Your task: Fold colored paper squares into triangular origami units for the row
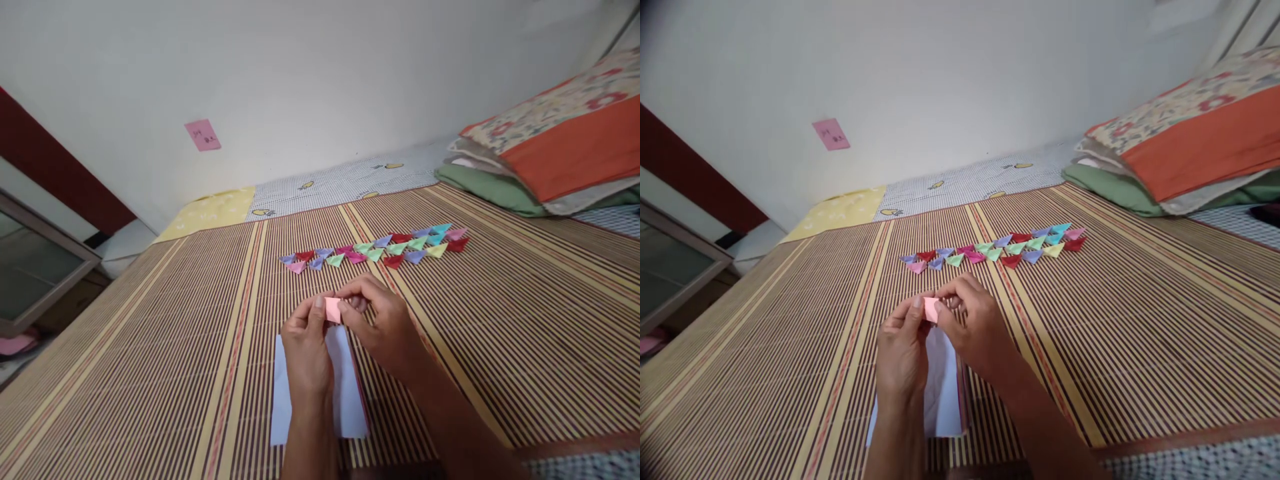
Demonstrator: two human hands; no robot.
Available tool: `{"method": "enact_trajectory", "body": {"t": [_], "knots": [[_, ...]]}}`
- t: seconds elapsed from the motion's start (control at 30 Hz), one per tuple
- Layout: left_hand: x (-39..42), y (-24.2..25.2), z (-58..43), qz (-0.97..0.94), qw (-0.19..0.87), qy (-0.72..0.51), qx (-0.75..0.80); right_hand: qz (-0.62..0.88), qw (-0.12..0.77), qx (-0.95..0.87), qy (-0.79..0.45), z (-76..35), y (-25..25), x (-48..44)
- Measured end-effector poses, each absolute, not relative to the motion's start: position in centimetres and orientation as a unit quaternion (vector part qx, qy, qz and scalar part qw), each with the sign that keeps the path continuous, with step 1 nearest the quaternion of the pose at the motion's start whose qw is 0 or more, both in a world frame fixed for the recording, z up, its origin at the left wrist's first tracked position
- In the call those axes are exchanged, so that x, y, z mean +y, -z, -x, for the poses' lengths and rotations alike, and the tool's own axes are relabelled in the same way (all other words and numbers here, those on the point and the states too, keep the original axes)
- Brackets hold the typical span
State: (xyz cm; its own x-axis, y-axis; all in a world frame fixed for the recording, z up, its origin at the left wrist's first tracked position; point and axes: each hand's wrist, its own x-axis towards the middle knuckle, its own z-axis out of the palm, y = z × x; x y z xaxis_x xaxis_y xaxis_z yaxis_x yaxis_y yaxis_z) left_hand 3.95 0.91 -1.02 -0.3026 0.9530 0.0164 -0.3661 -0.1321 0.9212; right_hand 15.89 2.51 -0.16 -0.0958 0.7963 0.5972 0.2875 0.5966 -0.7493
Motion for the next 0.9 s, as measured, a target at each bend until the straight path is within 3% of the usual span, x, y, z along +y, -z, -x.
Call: {"method": "enact_trajectory", "body": {"t": [0.17, 0.37, 0.6, 0.9], "knots": [[0.6, 1.0, -3.9, -0.391, 0.441, -0.661, 0.466, 0.397, 0.539, -0.668, -0.325, -15.8, 0.1, 2.5], [0.8, 1.3, -3.9, -0.403, 0.463, -0.656, 0.439, 0.379, 0.581, -0.649, -0.313, -15.8, 0.3, 2.6], [0.7, 1.3, -3.8, -0.400, 0.437, -0.666, 0.452, 0.367, 0.536, -0.551, -0.523, -15.8, 1.7, 3.3], [0.9, 1.5, -4.0, -0.350, 0.464, -0.689, 0.433, 0.368, 0.561, -0.544, -0.504, -16.4, 1.5, 3.6]]}}
